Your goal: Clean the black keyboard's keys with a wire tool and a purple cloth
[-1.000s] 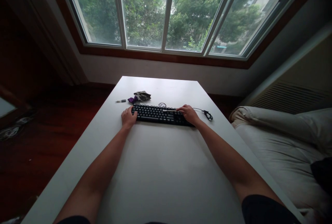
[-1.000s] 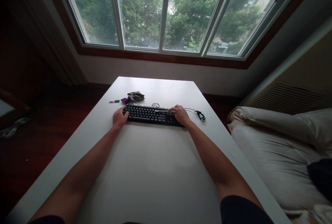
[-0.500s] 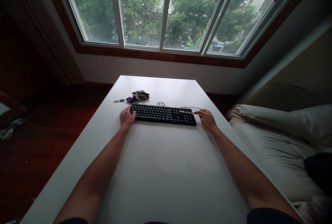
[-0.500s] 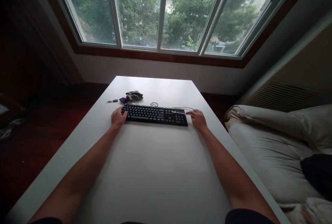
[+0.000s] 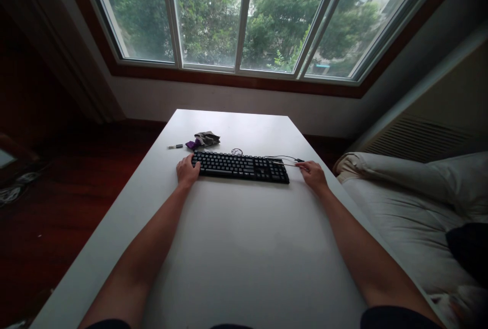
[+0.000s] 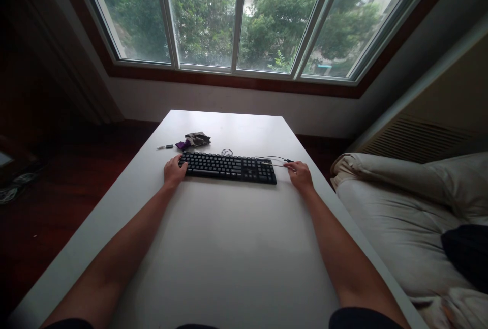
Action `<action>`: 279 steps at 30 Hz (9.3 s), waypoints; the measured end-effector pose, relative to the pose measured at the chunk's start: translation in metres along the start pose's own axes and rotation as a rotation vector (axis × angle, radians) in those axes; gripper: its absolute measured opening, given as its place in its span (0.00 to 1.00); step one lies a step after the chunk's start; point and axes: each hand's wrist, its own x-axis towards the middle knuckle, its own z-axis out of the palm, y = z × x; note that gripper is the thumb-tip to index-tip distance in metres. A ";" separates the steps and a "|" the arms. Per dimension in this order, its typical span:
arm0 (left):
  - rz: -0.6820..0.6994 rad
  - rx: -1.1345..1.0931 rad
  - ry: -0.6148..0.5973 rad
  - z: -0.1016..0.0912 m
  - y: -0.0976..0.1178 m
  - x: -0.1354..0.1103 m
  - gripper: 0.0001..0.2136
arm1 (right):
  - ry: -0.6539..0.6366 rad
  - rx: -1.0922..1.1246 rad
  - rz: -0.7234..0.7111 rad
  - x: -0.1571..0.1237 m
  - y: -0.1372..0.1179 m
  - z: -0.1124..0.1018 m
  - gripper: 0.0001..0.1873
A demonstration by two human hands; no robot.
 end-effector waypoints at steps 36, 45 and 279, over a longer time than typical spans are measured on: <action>0.018 0.010 0.007 0.004 0.004 -0.002 0.22 | 0.197 -0.177 0.084 -0.007 -0.025 0.006 0.15; 0.018 0.014 0.006 0.004 0.004 -0.002 0.22 | 0.195 -0.146 0.026 -0.002 -0.023 0.015 0.14; 0.023 0.016 -0.009 0.003 0.012 -0.005 0.22 | -0.002 -0.140 -0.028 -0.009 -0.038 0.022 0.29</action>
